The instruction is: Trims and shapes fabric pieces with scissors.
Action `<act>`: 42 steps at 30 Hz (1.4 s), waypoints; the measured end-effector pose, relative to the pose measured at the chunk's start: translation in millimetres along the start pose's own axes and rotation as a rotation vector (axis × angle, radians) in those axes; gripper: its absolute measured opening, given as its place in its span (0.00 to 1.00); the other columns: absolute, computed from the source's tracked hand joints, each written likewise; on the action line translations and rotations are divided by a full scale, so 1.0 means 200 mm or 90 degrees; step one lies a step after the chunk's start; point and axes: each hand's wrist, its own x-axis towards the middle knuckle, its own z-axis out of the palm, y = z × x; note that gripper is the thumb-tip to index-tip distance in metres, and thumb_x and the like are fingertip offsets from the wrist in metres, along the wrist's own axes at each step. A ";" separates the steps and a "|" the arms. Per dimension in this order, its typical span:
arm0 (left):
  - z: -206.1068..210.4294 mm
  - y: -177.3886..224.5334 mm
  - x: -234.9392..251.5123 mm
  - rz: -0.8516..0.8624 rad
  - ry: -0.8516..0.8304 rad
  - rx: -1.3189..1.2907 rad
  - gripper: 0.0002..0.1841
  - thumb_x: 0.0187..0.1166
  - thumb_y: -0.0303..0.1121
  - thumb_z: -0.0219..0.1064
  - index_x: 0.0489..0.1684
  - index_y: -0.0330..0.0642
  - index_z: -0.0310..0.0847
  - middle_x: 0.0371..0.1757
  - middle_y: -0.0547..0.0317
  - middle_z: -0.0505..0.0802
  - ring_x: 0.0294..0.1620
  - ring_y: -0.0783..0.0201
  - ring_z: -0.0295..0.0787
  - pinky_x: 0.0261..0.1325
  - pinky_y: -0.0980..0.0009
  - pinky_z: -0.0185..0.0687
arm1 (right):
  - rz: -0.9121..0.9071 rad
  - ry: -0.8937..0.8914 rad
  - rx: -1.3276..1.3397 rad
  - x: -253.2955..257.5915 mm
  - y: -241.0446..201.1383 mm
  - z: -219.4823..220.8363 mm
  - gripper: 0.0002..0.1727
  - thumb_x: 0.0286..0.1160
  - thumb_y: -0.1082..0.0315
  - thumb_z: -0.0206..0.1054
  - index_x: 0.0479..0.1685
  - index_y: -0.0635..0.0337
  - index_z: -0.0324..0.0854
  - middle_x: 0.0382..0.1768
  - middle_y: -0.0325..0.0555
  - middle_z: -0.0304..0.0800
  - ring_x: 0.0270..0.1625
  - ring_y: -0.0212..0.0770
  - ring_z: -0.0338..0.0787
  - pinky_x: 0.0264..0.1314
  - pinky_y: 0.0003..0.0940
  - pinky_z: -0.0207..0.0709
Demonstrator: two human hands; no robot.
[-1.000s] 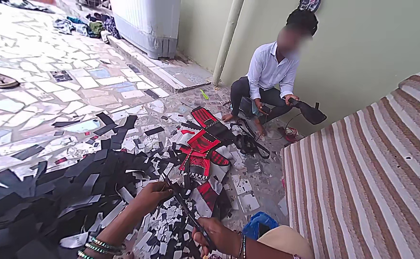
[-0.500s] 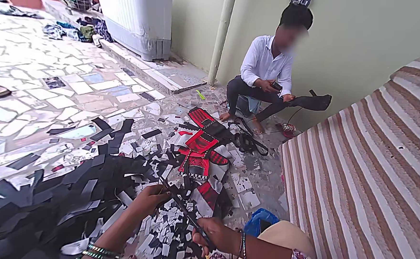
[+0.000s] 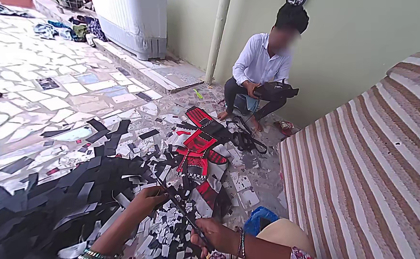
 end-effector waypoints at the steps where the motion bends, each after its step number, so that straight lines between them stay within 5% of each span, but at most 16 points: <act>1: 0.00 0.00 0.00 0.003 -0.001 0.004 0.06 0.83 0.28 0.67 0.38 0.35 0.85 0.25 0.61 0.84 0.21 0.71 0.74 0.29 0.73 0.71 | -0.003 0.002 -0.001 0.00 0.00 0.00 0.26 0.84 0.47 0.60 0.46 0.68 0.75 0.28 0.40 0.78 0.25 0.32 0.81 0.34 0.31 0.82; 42: 0.00 0.02 -0.01 0.005 -0.009 0.054 0.08 0.84 0.30 0.66 0.38 0.35 0.85 0.26 0.59 0.84 0.25 0.68 0.75 0.33 0.67 0.73 | 0.012 0.000 -0.018 0.00 0.01 0.00 0.30 0.84 0.43 0.60 0.48 0.69 0.75 0.29 0.42 0.78 0.25 0.33 0.82 0.34 0.32 0.82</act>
